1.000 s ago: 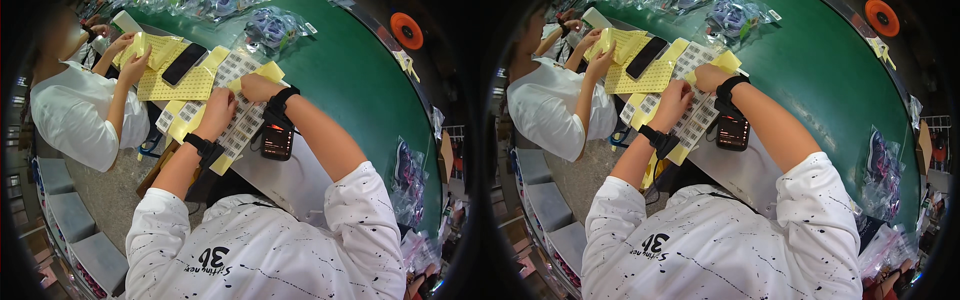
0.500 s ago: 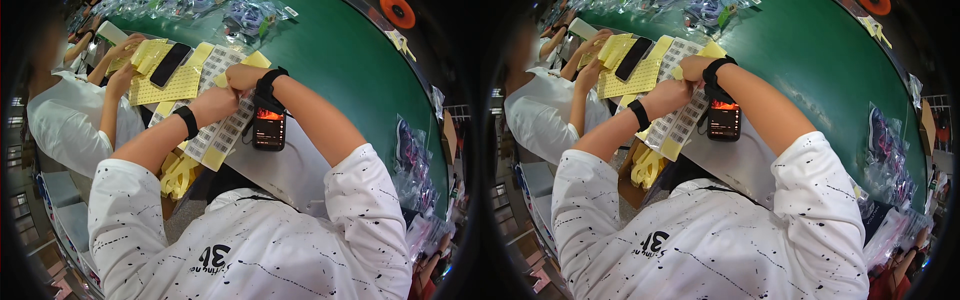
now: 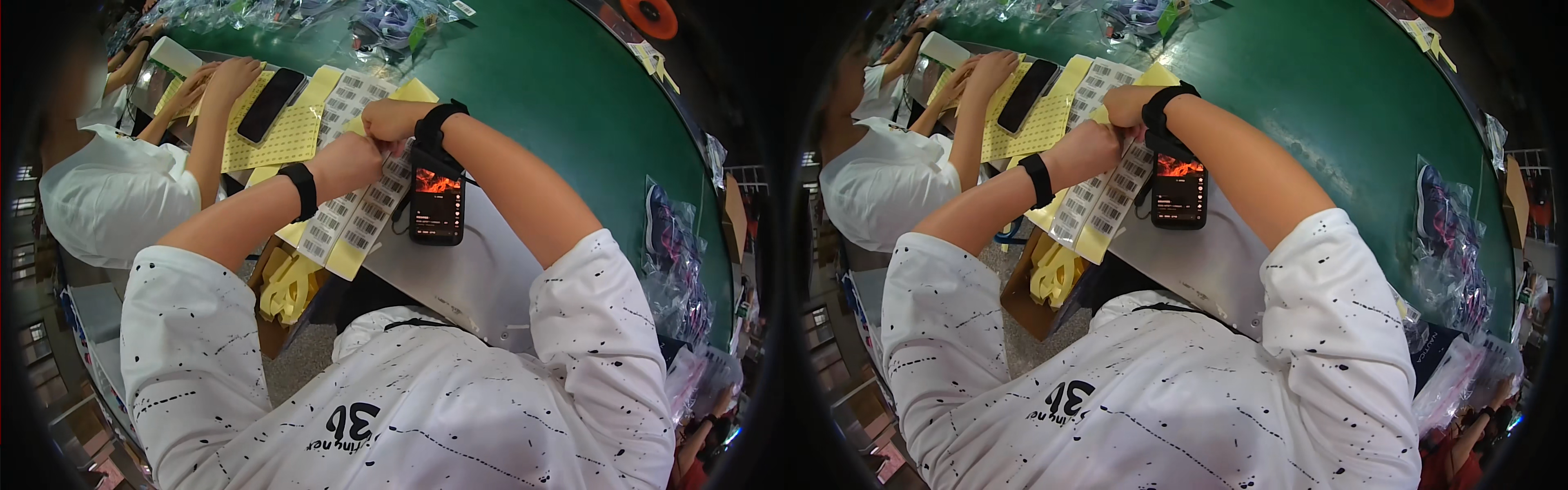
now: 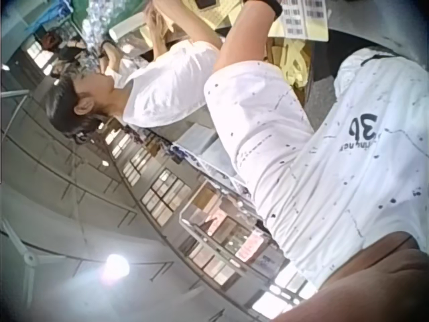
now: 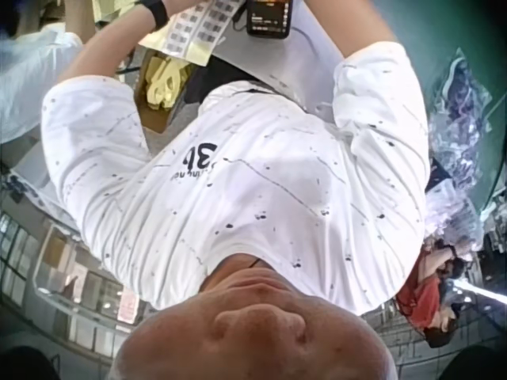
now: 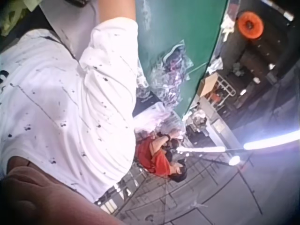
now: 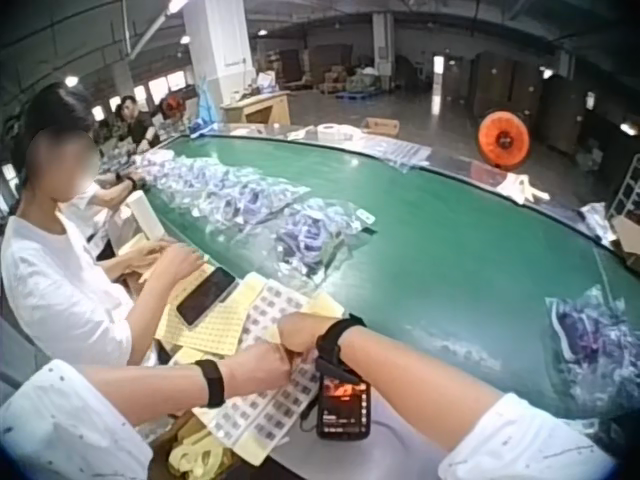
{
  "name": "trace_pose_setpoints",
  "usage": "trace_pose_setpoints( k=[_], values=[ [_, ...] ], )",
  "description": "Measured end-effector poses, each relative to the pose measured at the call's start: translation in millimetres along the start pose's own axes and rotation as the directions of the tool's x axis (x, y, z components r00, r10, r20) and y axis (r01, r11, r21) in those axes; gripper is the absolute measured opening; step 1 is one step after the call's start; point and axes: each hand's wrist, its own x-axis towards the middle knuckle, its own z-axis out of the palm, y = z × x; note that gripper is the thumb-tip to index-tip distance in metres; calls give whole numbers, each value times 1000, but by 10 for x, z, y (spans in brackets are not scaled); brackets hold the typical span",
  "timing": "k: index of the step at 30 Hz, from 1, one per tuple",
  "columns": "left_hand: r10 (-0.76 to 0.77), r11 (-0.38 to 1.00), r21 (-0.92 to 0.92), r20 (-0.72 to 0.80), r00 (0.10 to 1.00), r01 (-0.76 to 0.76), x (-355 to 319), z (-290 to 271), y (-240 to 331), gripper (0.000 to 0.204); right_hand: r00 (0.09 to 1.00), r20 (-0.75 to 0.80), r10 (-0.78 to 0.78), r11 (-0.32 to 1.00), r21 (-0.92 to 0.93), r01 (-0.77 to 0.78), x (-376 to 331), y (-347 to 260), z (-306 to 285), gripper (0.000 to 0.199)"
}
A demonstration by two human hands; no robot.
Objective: The person applies barcode labels to plastic-wrapped footwear packages on a green conveyor belt. They peel labels from sheets, place them on the packages, and use a handheld scanner to scan the barcodes.
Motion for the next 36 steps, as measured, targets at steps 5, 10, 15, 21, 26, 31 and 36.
trace_pose_setpoints(
  k=[5, 10, 15, 21, 26, 31, 36],
  values=[
    [-44, 998, 45, 36, 998, 42, 13, -31, 21, 8, 1000, -13, 2, 1000, 31, -1, 122, 119, 34, 21],
    [-116, 993, 15, 6, 993, 116, -13, -14, 65, 11, 999, -31, -28, 999, -30, 27, 95, 124, 22, 20],
    [-259, 966, -35, -33, 965, 257, -78, 116, 210, 14, 989, -108, -101, 955, -289, 66, -161, -190, 31, 23],
    [-298, 954, -51, -33, 954, 296, -49, -11, 231, 11, 925, -328, -190, 898, -440, 28, -23, 119, 108, 26],
    [-271, 953, -150, -34, 962, 263, -264, -138, 524, 8, 933, -347, -100, 907, -417, -58, -128, 115, 93, 31],
    [-334, 926, -146, 115, 936, 348, -667, -346, 852, 8, 952, -302, -48, 900, -426, -89, -138, 45, 81, 32],
    [-402, 874, -182, 250, 881, 450, -1126, -412, 993, 12, 956, -288, -64, 912, -405, -60, -37, 93, 98, 32]
  ],
)
